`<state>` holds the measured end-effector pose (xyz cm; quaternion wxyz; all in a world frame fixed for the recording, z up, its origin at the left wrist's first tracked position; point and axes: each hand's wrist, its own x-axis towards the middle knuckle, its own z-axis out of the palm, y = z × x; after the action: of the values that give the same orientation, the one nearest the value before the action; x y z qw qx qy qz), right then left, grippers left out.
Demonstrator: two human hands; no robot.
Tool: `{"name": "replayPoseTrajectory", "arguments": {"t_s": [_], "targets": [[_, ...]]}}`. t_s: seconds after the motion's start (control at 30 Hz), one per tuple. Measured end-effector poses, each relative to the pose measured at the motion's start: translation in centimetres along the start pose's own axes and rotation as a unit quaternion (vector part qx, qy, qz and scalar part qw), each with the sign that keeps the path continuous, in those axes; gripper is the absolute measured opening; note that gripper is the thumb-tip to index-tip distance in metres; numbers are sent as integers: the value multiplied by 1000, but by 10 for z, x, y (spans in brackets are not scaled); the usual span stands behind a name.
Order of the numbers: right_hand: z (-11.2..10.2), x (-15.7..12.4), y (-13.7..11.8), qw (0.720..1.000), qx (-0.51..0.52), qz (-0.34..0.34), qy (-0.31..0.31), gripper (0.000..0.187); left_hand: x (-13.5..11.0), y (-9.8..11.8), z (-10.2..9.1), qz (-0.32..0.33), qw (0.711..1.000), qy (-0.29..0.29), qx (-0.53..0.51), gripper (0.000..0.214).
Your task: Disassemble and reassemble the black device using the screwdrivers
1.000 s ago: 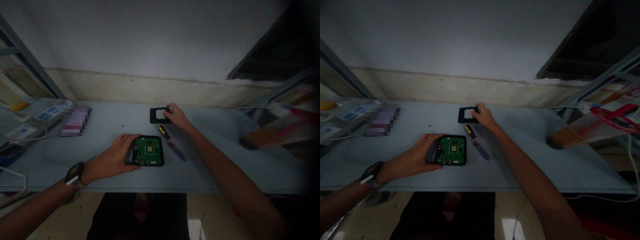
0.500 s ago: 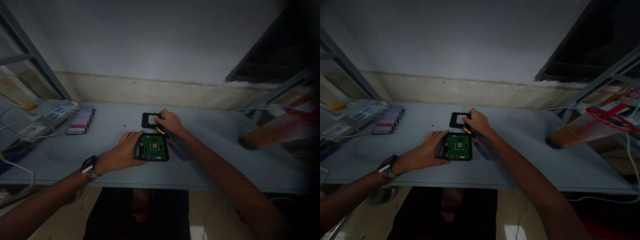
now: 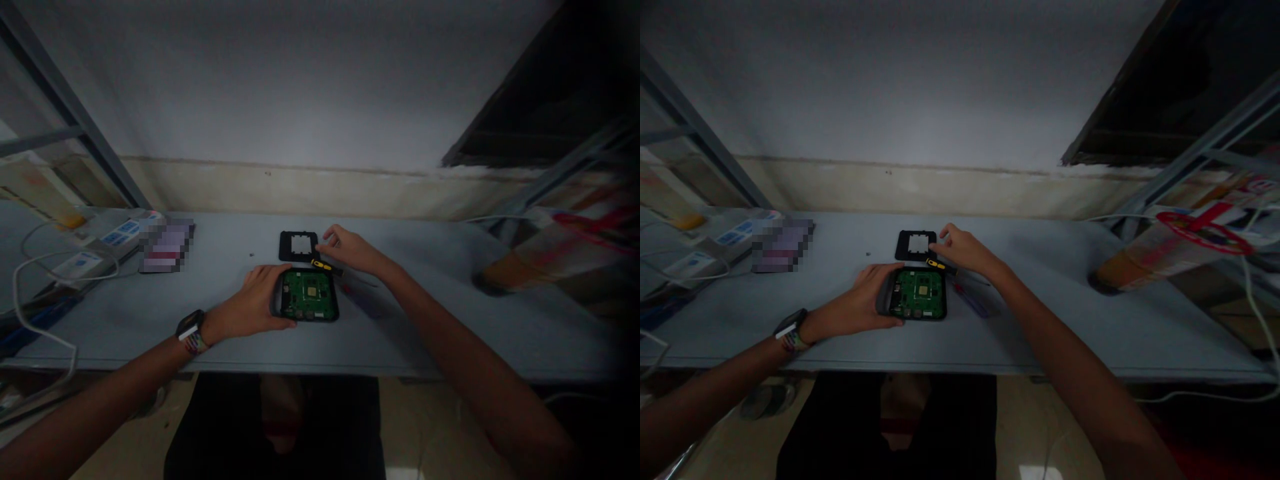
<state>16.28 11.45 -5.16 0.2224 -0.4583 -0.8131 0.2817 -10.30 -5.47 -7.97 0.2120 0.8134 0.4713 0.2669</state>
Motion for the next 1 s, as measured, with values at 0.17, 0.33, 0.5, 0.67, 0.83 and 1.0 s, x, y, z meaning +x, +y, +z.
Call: {"name": "replayPoseTrajectory", "arguments": {"t_s": [0.17,0.33,0.5,0.67,0.83,1.0], "targets": [[-7,-67,2,992,-2,-114,-49,56,0,-2,1,11,1000,14,-11,108],[-6,-96,9,988,-31,-144,-38,45,1,-4,3,23,999,26,-3,104],[-4,-105,17,983,-121,-138,26,41,0,-3,8,23,998,56,7,100],[-1,-113,29,970,-196,-120,79,30,-1,-4,11,11,997,78,10,100],[-9,-123,46,958,-241,-61,141,24,-1,-3,8,10,996,85,13,95],[-17,-138,61,954,-230,-26,192,25,2,-9,8,-7,995,97,35,92]]}}
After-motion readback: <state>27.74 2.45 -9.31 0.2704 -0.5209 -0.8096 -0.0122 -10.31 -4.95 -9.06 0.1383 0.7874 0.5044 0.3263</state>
